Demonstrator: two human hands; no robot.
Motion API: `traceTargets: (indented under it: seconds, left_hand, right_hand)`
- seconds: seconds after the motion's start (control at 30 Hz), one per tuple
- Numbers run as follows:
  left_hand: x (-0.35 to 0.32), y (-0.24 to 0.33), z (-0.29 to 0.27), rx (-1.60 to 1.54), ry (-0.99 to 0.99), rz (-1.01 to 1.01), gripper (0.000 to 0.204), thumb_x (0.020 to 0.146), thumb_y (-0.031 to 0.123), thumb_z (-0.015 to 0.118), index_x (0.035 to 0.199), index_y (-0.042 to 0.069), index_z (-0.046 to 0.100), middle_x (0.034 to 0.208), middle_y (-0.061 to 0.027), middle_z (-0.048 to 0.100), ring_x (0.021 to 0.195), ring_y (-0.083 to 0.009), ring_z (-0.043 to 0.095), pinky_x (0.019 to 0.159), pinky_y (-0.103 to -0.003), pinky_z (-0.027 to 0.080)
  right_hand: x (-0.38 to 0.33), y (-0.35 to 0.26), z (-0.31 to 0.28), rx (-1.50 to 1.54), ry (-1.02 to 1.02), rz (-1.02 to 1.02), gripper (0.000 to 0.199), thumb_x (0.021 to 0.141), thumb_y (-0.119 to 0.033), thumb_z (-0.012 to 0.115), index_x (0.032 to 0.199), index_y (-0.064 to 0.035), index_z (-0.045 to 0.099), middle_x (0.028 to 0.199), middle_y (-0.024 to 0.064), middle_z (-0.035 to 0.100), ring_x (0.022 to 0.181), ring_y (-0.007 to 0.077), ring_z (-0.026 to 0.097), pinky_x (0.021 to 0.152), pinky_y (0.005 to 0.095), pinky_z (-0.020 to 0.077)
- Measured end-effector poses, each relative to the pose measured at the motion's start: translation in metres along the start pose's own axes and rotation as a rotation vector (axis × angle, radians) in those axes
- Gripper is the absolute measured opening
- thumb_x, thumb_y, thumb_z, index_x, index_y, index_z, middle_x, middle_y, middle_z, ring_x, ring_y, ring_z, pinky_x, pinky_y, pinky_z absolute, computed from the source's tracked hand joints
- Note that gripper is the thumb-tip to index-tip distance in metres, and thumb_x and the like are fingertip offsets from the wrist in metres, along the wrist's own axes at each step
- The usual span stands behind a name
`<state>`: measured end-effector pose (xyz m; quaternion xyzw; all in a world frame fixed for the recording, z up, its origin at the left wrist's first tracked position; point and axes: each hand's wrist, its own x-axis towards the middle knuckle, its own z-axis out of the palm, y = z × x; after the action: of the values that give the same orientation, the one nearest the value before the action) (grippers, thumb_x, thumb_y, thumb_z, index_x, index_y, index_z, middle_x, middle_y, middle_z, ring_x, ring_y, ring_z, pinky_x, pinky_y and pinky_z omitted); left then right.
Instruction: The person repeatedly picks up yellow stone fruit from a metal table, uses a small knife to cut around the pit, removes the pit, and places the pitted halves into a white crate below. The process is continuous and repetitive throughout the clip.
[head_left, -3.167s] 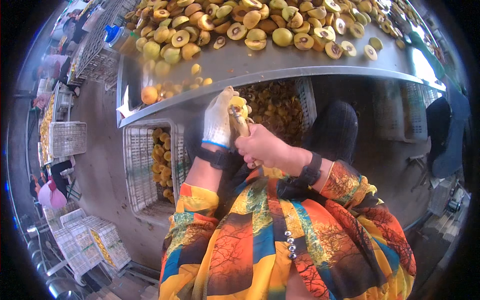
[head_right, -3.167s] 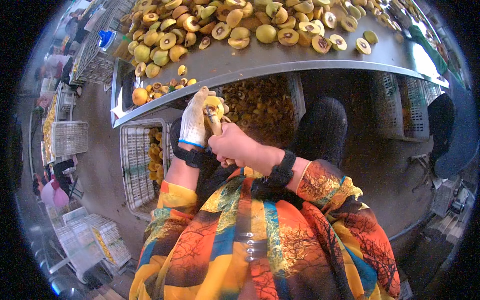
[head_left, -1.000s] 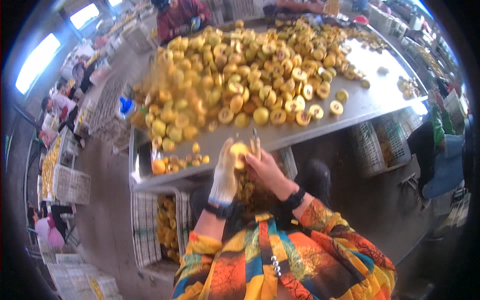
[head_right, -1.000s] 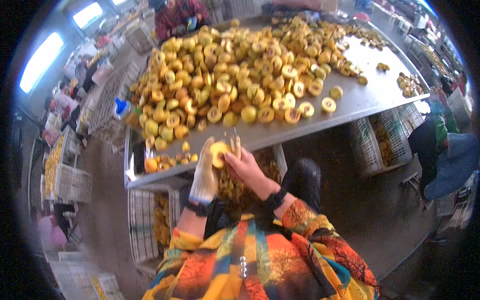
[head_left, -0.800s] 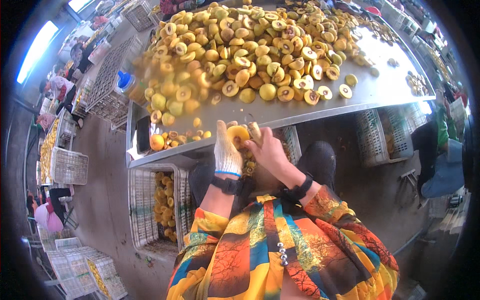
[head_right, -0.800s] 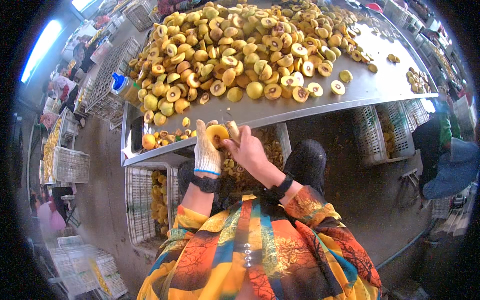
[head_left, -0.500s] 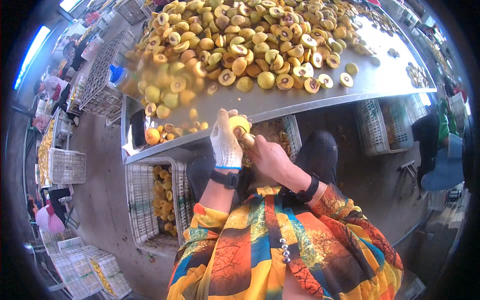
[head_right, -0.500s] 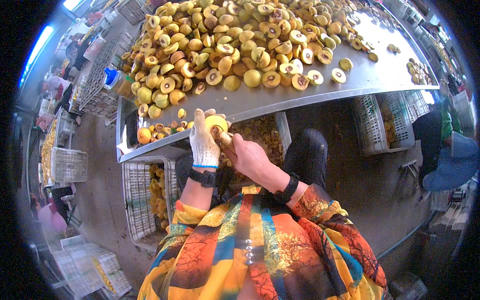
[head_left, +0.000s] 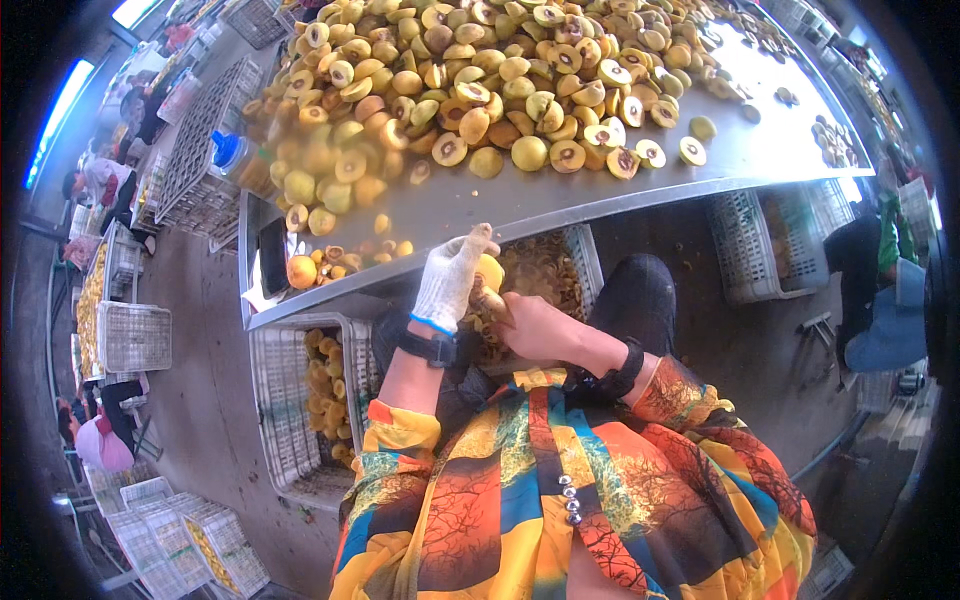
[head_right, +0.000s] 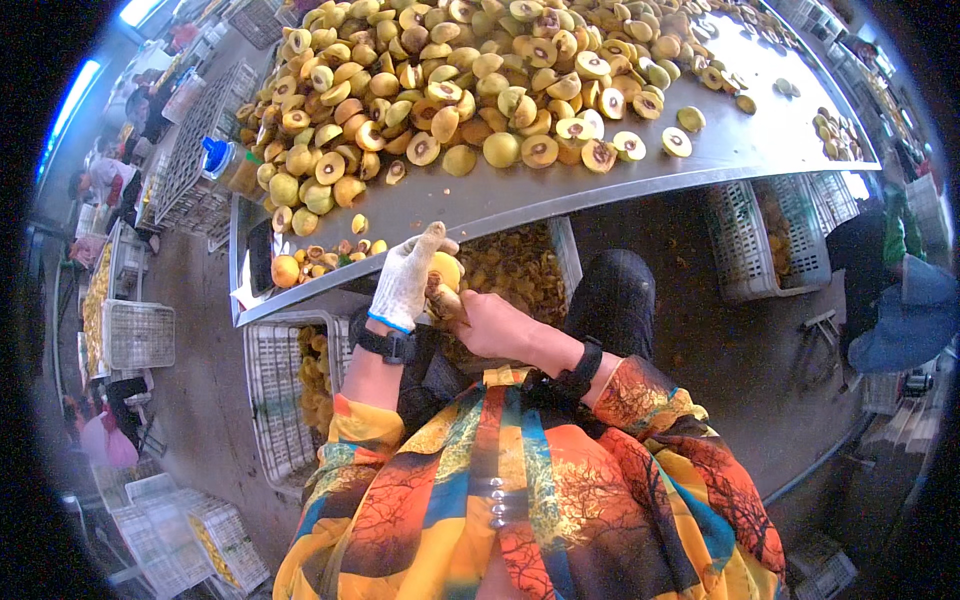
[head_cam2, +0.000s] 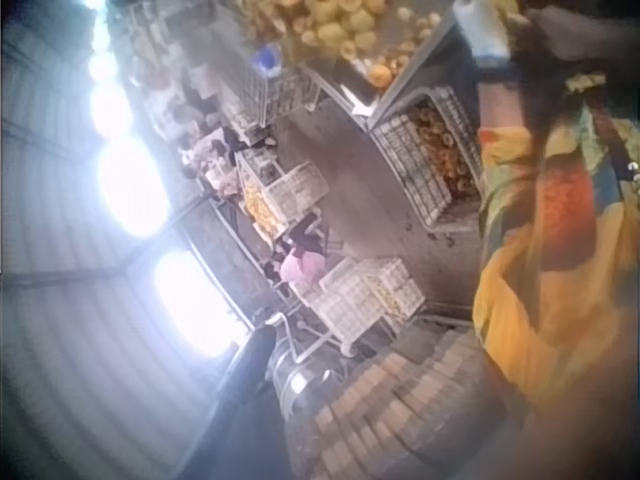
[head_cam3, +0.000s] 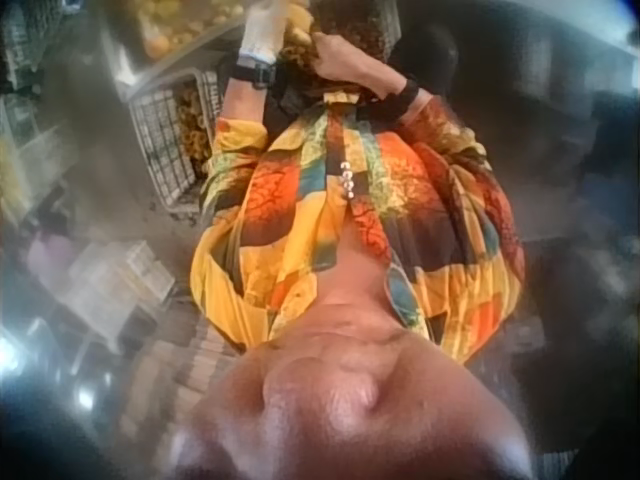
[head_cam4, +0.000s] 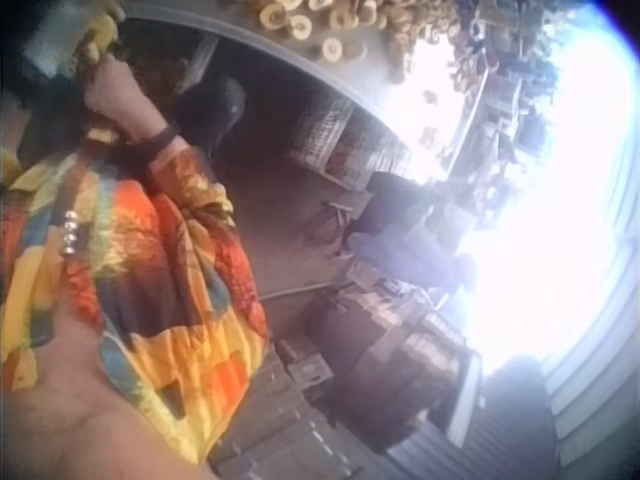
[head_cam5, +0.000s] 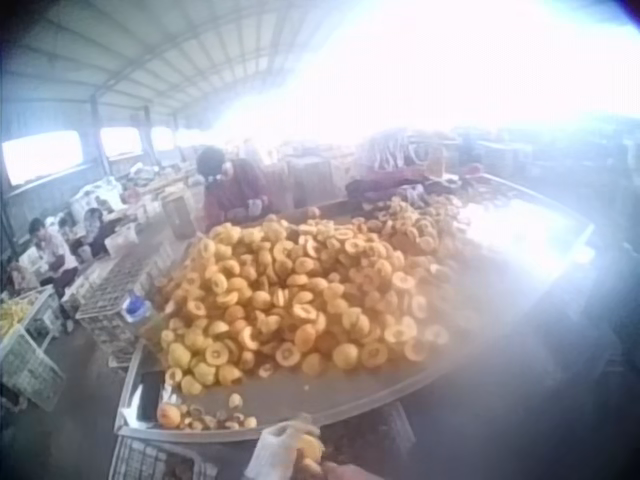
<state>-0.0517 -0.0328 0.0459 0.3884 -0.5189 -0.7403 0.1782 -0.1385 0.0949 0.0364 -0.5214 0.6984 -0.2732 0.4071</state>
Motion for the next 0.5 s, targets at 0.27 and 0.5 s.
traceTargets:
  seconds: [0.27, 0.5]
  left_hand:
    - [-0.010, -0.014, 0.005, -0.382, 0.090, 0.136, 0.023, 0.085, 0.023, 0.062, 0.079, 0.000, 0.061, 0.073, -0.0127, 0.062, 0.050, -0.0186, 0.057, 0.044, -0.026, 0.046]
    - [-0.014, 0.000, 0.020, -0.578, 0.095, -0.030, 0.045, 0.088, 0.052, 0.045, 0.086, 0.007, 0.053, 0.075, -0.0111, 0.059, 0.050, -0.0221, 0.057, 0.038, -0.028, 0.044]
  right_hand:
    - [-0.005, -0.030, -0.022, 0.417, -0.275, 0.260, 0.024, 0.084, -0.025, 0.055, 0.086, -0.0020, 0.047, 0.058, 0.0061, 0.051, 0.041, 0.0112, 0.048, 0.036, 0.0271, 0.0381]
    - [0.009, 0.024, -0.009, 1.243, -0.734, 0.241, 0.014, 0.085, -0.018, 0.059, 0.088, -0.0094, 0.047, 0.056, -0.0037, 0.041, 0.039, 0.0071, 0.038, 0.034, 0.0223, 0.0298]
